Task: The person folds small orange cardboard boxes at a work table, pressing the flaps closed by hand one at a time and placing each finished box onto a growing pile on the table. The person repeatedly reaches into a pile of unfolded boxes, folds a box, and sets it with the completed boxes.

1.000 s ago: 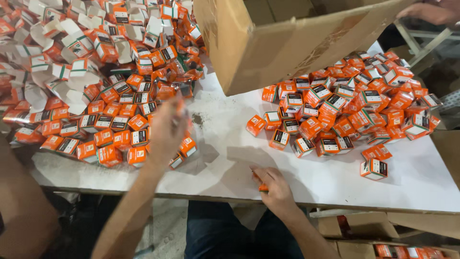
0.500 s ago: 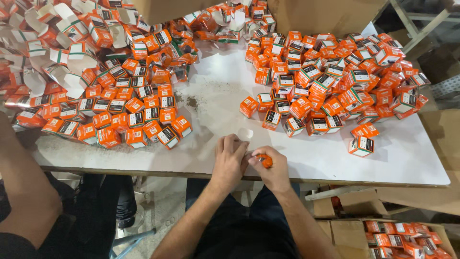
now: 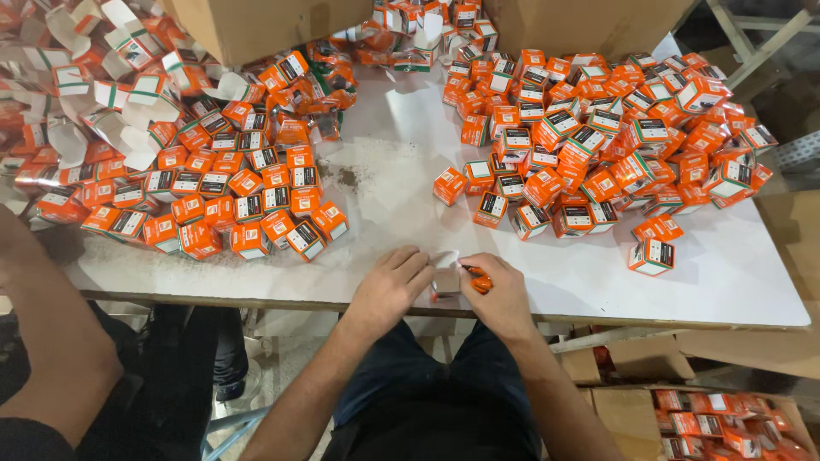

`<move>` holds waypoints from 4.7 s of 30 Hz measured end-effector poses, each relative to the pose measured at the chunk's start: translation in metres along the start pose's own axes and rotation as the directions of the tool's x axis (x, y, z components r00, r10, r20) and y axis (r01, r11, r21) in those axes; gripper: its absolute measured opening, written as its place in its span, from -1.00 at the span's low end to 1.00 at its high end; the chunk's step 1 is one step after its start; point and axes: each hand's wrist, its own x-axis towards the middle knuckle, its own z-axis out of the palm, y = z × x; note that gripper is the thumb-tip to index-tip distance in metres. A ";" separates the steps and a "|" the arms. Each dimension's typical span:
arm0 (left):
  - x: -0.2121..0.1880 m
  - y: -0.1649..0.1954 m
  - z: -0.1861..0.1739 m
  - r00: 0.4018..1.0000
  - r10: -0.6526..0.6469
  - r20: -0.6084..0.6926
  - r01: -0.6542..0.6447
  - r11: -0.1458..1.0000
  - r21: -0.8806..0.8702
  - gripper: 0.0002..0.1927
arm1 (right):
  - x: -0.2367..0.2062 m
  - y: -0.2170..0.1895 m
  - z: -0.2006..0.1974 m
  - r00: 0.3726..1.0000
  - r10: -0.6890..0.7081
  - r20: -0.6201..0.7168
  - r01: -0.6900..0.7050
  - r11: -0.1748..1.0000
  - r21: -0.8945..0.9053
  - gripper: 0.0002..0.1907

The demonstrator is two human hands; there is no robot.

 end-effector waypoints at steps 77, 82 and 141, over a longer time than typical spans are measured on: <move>-0.012 0.026 0.044 0.897 -0.423 -0.127 0.377 0.884 -0.275 -0.43 | 0.001 -0.022 -0.025 0.880 -0.369 0.300 0.471 0.763 -0.444 -0.63; -0.009 0.026 0.031 0.959 -0.139 -0.248 0.108 0.985 -0.134 -0.45 | -0.004 -0.012 -0.020 0.896 -0.339 0.288 0.437 0.789 -0.432 -0.60; 0.076 -0.175 0.001 0.880 -0.414 -0.231 0.457 0.872 0.178 -0.07 | 0.003 0.021 -0.029 0.963 -0.246 -0.115 0.170 0.876 -0.452 -0.59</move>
